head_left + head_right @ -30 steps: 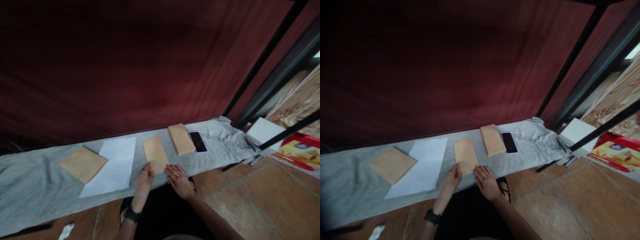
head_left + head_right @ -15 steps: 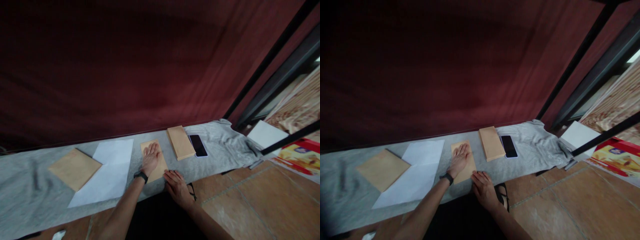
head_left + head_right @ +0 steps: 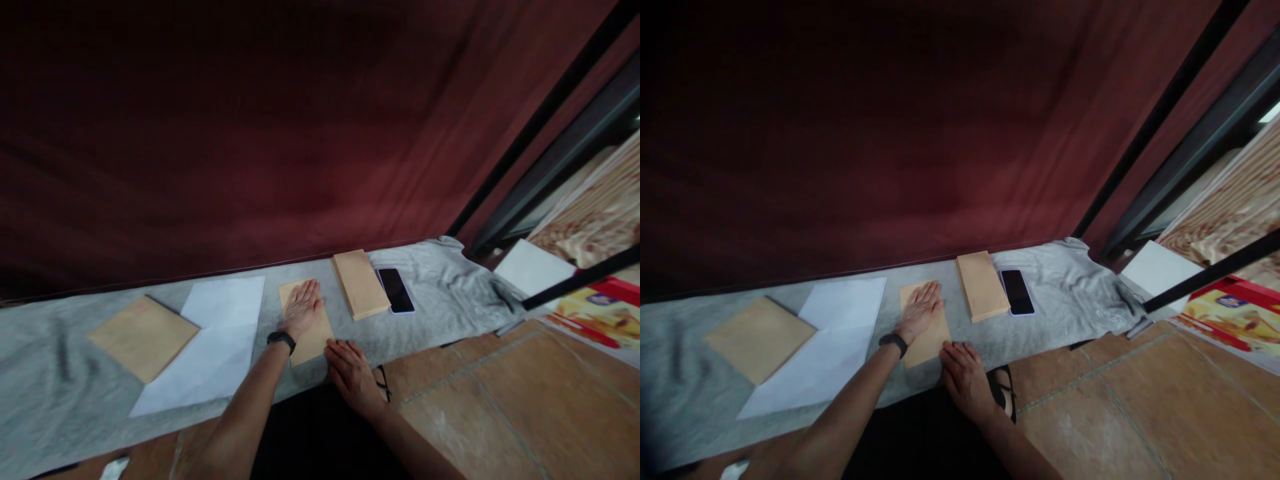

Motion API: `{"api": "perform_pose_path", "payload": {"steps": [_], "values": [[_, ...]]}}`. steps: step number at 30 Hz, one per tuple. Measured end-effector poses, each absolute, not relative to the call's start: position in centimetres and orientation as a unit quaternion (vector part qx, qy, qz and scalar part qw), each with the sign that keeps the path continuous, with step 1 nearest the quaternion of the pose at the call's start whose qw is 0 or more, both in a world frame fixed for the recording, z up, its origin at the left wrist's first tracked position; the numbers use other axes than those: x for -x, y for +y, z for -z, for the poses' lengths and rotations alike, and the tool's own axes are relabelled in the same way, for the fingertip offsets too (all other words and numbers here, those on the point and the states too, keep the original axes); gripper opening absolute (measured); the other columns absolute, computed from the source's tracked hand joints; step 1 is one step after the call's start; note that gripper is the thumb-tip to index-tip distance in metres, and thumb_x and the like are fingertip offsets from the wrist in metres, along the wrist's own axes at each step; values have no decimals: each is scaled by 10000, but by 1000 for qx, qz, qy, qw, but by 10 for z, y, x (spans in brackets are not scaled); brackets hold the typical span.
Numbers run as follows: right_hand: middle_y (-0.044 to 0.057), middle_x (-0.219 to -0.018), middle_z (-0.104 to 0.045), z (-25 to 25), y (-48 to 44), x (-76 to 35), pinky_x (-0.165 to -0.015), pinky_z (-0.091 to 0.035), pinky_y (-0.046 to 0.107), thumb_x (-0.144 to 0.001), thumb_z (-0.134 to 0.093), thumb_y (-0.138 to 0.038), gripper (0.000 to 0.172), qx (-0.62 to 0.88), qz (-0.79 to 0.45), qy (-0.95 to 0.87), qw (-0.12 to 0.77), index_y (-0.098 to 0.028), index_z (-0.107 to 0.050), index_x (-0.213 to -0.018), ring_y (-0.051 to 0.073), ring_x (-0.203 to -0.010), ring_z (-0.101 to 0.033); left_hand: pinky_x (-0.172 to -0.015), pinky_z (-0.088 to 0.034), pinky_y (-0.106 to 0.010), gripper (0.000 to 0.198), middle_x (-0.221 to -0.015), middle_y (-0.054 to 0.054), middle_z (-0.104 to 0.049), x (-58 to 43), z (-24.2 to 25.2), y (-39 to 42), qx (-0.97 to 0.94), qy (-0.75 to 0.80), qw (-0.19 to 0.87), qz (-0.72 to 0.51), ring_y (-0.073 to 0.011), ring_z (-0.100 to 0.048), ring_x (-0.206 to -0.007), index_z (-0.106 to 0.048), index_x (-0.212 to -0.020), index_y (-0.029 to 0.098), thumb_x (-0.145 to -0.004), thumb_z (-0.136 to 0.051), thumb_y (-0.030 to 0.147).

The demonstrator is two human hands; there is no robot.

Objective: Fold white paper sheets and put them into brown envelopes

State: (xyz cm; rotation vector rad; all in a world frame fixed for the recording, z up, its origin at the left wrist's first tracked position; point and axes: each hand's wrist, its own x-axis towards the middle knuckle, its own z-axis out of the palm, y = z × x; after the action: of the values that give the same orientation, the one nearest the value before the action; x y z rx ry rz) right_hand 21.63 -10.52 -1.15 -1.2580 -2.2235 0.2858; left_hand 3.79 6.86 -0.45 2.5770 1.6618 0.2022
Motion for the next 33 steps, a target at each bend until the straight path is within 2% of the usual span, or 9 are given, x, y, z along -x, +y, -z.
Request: {"api": "perform_pose_path", "payload": {"steps": [5,15,23,27,33], "values": [[78,-1455,-557,16,-105,-217,-1142,-401,523,-970,-472,-158,527,467,-104,-832,279,-238,-439,-1490,242,-1338,-514,-1252,-159,-424,601,-1624,-77,-319,-38,6,43,-853,517,36,-64,-194,-235,-1515,-321,-1544,151,-1022,-204,425],[82,-1396,-610,21,-104,-215,-1136,-417,489,-954,-502,-162,465,469,-68,-826,305,-215,-535,-1415,232,-1299,-551,-1248,-173,-453,605,-1611,-108,-341,-39,14,1,-874,478,23,-87,-208,-236,-1515,-254,-1564,133,-1026,-221,407],[90,-1327,-658,24,-105,-212,-1156,-387,490,-955,-491,-188,400,482,-80,-814,314,-199,-604,-1339,233,-1277,-566,-1248,-174,-455,609,-1625,-104,-306,-40,7,-30,-882,461,67,-75,-200,-221,-1519,-242,-1569,152,-1037,-205,447],[95,-1336,-651,25,-105,-214,-1148,-396,499,-944,-491,-176,434,476,-82,-821,304,-208,-581,-1368,235,-1284,-562,-1251,-164,-456,636,-1623,-105,-309,-41,6,-47,-884,455,70,-82,-196,-222,-1519,-227,-1573,163,-1035,-190,500],[97,-1414,-593,24,-106,-221,-1158,-374,528,-951,-435,-142,504,461,-98,-832,293,-214,-512,-1444,243,-1340,-513,-1247,-174,-470,688,-1631,-130,-279,-40,3,-68,-887,446,53,-111,-225,-216,-1520,-198,-1578,165,-1016,-263,556]]}}
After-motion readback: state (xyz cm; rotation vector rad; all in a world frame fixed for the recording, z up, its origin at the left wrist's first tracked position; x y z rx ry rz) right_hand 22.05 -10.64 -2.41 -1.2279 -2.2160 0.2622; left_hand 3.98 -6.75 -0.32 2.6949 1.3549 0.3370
